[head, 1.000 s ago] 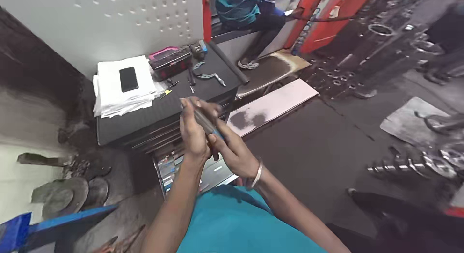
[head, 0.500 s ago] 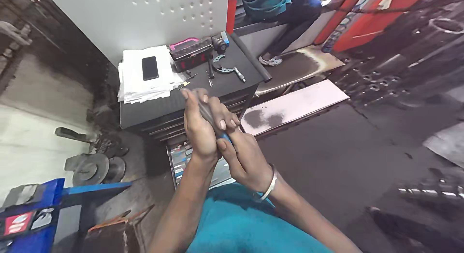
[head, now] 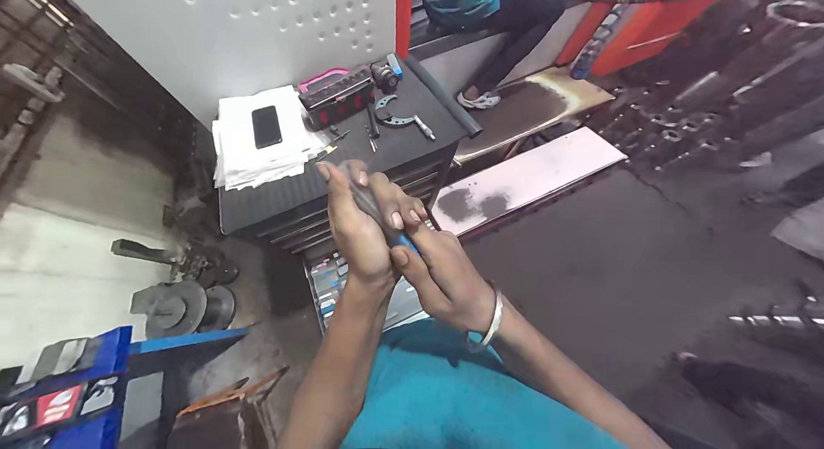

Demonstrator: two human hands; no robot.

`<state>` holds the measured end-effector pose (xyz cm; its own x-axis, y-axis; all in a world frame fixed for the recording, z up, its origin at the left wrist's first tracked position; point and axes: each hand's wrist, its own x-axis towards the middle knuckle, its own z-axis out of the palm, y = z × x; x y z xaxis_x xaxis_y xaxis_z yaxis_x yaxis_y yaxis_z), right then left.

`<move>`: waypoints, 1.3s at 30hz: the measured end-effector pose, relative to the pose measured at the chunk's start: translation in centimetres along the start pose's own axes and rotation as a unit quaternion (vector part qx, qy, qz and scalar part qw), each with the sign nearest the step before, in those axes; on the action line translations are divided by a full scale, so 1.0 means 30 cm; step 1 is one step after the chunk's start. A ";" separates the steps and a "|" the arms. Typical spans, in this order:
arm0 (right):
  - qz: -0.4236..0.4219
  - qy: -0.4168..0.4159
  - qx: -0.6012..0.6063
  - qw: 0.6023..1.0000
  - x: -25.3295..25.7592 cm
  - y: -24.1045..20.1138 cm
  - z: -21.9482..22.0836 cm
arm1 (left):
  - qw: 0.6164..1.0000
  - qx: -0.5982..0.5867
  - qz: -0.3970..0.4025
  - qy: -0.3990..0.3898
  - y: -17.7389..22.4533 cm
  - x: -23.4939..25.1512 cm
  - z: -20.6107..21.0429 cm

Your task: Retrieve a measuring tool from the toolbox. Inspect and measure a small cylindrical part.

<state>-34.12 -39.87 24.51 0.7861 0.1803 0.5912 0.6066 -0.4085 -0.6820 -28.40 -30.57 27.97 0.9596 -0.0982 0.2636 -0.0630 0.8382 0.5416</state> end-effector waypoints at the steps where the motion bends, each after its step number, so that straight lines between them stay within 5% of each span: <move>1: -0.001 -0.008 0.005 1.000 0.000 0.000 -0.005 | 1.000 -0.004 0.000 0.000 0.001 -0.003 0.001; 16: -0.004 -0.016 0.009 1.000 -0.022 0.008 -0.017 | 0.999 -0.022 0.020 0.024 -0.017 -0.029 0.016; 20: 0.030 -0.023 0.097 0.995 -0.015 0.028 -0.010 | 0.997 0.046 0.053 -0.015 -0.020 0.005 -0.016; 23: 0.119 -0.037 0.262 0.957 -0.001 0.016 -0.026 | 0.986 0.123 0.093 -0.068 0.009 0.042 -0.056; 28: 0.191 -0.128 0.396 0.889 0.035 0.000 -0.013 | 0.984 0.133 0.036 -0.114 0.059 0.028 -0.081; 32: 0.219 -0.085 0.474 0.849 0.051 -0.032 0.060 | 0.989 0.101 0.024 -0.103 0.092 0.030 -0.103; 39: 0.223 -0.011 0.288 0.931 0.097 -0.089 0.259 | 0.983 0.151 -0.066 0.076 0.214 0.003 -0.162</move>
<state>-32.53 -31.30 24.73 0.9736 0.1287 0.1884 0.1763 0.0996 -0.9793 -27.38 -22.59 27.60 0.9934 -0.0944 0.0653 0.0079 0.6239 0.7815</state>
